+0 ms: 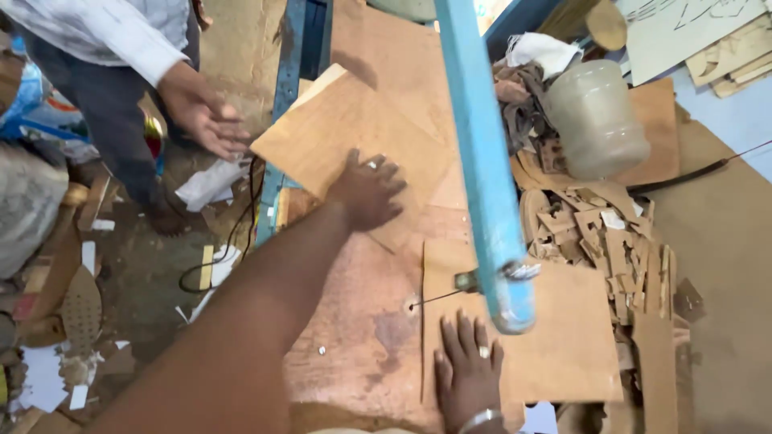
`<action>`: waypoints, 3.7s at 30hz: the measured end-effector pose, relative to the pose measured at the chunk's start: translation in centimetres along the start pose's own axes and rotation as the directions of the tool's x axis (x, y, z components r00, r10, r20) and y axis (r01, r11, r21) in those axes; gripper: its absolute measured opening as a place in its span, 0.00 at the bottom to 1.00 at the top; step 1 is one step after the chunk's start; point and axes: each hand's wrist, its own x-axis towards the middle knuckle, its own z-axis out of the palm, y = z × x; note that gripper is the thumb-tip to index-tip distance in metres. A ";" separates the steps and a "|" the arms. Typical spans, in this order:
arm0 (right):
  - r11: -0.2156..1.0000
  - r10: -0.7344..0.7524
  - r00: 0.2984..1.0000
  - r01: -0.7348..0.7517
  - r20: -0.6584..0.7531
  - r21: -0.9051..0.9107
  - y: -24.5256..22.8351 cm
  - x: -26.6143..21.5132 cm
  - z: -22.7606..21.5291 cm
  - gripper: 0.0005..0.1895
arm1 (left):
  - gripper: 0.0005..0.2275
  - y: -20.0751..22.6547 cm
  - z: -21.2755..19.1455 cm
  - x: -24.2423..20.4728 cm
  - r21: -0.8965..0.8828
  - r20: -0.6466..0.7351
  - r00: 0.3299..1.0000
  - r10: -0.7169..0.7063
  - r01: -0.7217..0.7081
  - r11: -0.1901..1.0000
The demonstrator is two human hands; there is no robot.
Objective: Using a scroll saw to cut out a curved shape from a wooden board.
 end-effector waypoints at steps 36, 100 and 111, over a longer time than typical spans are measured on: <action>0.995 -0.077 0.997 0.076 0.005 0.064 -3.2 -10.3 -3.3 0.30 | 0.29 18.3 -2.9 -23.6 -0.177 0.054 0.998 -0.036 0.045 0.983; 0.987 -0.137 0.990 0.133 0.038 0.088 0.4 -1.3 -2.9 0.30 | 0.25 13.2 0.5 -13.7 -0.081 0.110 0.922 -0.371 0.381 0.921; 0.991 -0.107 0.994 0.103 0.038 0.087 0.2 -1.4 -3.2 0.30 | 0.25 13.0 1.0 -12.8 -0.104 0.088 0.935 -0.343 0.351 0.931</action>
